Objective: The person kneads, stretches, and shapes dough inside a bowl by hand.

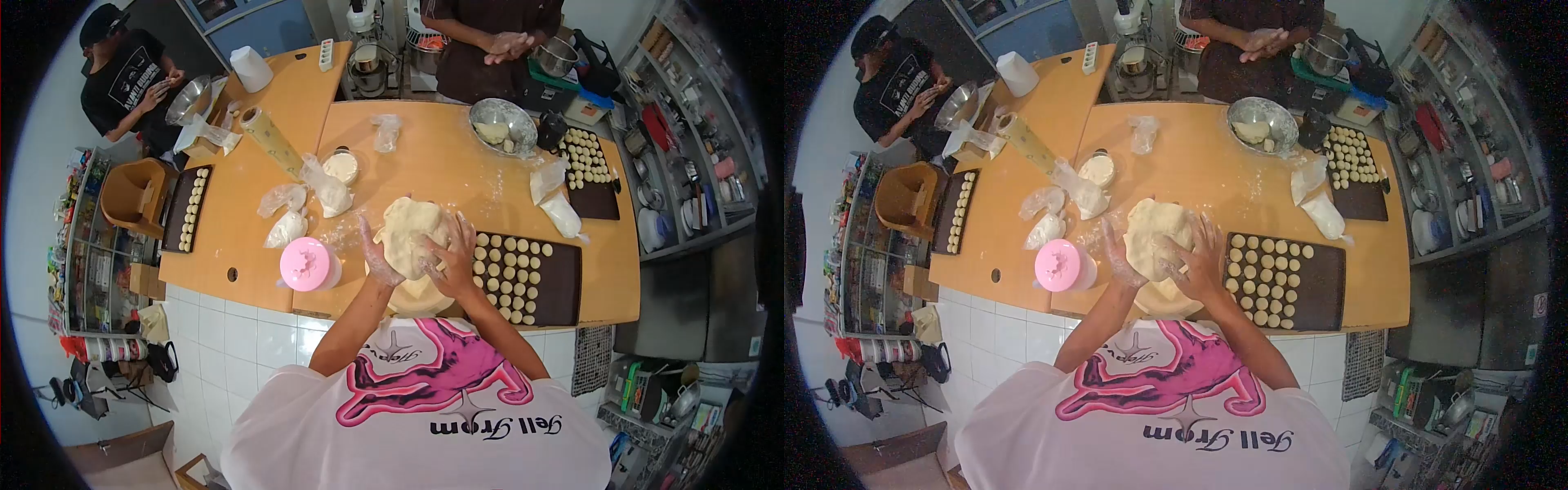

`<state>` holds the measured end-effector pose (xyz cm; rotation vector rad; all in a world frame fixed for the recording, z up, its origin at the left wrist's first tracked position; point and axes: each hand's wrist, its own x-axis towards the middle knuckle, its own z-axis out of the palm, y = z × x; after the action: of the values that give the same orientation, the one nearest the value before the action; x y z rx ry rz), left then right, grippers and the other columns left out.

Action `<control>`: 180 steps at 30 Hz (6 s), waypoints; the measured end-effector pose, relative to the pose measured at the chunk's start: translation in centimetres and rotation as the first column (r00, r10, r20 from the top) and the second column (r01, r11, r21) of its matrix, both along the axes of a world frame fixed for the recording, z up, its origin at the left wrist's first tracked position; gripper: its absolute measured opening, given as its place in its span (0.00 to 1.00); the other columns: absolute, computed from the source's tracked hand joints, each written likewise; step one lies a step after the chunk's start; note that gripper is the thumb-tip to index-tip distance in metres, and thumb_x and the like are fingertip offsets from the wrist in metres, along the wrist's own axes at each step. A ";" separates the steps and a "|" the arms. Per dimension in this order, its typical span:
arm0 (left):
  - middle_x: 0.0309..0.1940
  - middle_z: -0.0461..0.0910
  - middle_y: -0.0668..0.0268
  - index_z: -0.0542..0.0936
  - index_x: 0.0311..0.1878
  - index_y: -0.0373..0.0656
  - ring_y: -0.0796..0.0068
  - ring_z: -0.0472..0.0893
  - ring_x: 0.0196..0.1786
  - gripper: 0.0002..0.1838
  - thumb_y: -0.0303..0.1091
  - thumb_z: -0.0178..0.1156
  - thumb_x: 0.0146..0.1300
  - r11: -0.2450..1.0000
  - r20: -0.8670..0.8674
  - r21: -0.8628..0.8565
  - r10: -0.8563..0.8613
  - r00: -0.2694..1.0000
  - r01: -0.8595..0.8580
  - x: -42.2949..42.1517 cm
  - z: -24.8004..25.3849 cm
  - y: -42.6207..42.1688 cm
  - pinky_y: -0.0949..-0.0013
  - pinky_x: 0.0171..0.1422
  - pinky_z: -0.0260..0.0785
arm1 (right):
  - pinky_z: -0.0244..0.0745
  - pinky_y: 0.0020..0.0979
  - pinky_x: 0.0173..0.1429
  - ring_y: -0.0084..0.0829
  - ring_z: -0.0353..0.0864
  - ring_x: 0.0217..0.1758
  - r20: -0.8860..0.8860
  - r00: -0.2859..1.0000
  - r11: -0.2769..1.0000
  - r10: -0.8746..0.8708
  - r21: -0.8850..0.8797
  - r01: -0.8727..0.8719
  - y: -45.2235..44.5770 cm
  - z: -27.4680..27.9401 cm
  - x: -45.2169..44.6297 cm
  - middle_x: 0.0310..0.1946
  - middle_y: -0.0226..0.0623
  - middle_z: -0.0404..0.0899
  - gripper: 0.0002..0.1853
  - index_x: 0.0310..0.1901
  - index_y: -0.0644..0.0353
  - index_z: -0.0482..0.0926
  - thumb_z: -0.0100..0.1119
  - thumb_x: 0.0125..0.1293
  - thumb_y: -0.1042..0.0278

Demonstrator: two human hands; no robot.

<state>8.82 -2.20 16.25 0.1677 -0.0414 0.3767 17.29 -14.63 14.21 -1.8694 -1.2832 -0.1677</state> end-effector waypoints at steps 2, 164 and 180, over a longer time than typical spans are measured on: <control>0.67 0.57 0.50 0.53 0.71 0.45 0.52 0.61 0.68 0.49 0.74 0.43 0.55 1.000 0.002 -0.021 0.020 1.000 -0.020 -0.1 0.3 -0.1 0.49 0.70 0.56 | 0.38 0.57 0.69 0.54 0.51 0.69 -0.018 1.000 0.999 -0.014 0.043 0.015 0.0 0.1 -0.3 0.66 0.45 0.59 0.23 0.51 0.42 0.80 0.60 0.53 0.46; 0.48 0.77 0.58 0.71 0.55 0.34 0.68 0.80 0.47 0.22 0.42 0.54 0.66 0.966 -0.792 0.123 -0.042 0.609 0.226 -4.9 -9.1 -0.1 0.66 0.50 0.76 | 0.75 0.25 0.36 0.23 0.79 0.36 -0.992 0.112 0.987 -0.052 -0.068 -0.142 -2.2 -8.8 1.6 0.40 0.35 0.80 0.25 0.52 0.67 0.74 0.66 0.57 0.60; 0.49 0.78 0.62 0.68 0.59 0.40 0.69 0.80 0.48 0.25 0.22 0.61 0.57 0.876 -0.714 0.288 -0.072 0.696 0.386 -5.5 -10.4 0.3 0.68 0.50 0.76 | 0.78 0.39 0.49 0.32 0.80 0.48 -0.928 -0.337 0.963 0.159 0.221 -0.153 -3.0 -7.8 2.1 0.48 0.39 0.77 0.23 0.57 0.65 0.68 0.59 0.60 0.75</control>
<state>3.30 -1.87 5.87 0.7254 0.6048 0.0151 19.37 -17.65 6.43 -0.9328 -0.1276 1.3978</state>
